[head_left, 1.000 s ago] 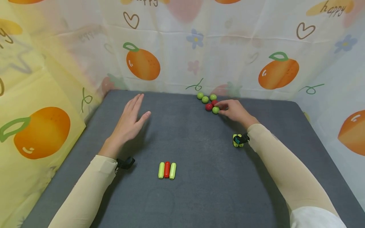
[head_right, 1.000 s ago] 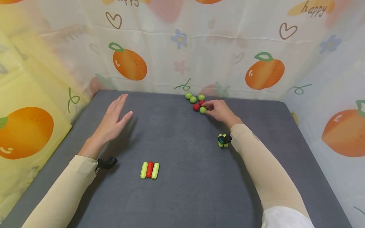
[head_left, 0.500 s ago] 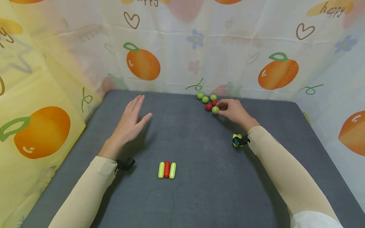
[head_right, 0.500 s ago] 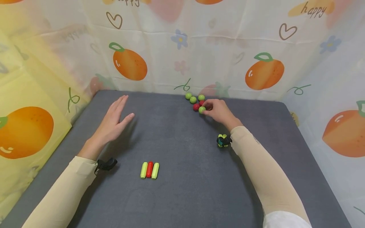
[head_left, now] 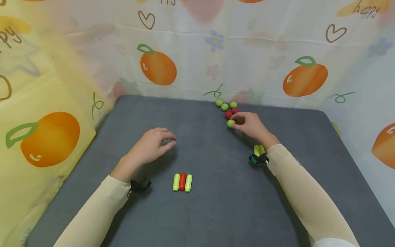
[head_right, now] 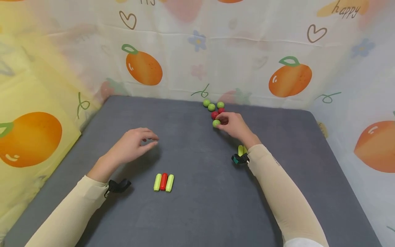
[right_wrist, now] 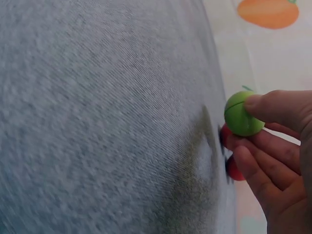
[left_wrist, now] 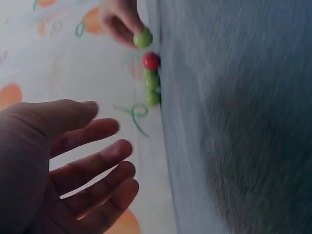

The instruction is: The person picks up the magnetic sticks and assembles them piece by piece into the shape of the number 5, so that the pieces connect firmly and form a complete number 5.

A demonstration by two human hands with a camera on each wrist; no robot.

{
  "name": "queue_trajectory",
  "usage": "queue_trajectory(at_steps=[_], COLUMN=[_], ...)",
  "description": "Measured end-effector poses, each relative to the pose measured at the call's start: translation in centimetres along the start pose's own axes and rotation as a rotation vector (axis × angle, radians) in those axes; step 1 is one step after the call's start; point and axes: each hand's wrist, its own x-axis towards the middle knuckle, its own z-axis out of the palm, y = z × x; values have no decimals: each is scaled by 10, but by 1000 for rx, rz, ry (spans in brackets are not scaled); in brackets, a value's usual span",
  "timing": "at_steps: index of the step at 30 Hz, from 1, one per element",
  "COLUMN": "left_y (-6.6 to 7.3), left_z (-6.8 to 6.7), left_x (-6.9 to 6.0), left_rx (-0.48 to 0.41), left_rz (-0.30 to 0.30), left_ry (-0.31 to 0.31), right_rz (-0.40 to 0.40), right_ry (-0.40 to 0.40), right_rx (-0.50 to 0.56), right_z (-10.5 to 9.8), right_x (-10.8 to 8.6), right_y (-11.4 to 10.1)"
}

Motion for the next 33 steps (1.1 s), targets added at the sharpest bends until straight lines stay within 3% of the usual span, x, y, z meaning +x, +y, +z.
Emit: queue_trajectory(at_steps=[9, 16, 27, 33], left_y=[50, 69, 80, 82], left_z=[30, 42, 49, 55], left_x=[-19, -26, -27, -25], left_rx=[78, 186, 333, 311], left_rz=[143, 263, 324, 350], left_ry=[-228, -221, -240, -256], right_rz=[-21, 1, 12, 16], right_ry=[-50, -55, -47, -45], right_rx=[-26, -68, -101, -96], right_z=[9, 10, 11, 12], right_x=[-5, -6, -6, -7], right_y=[1, -2, -4, -3])
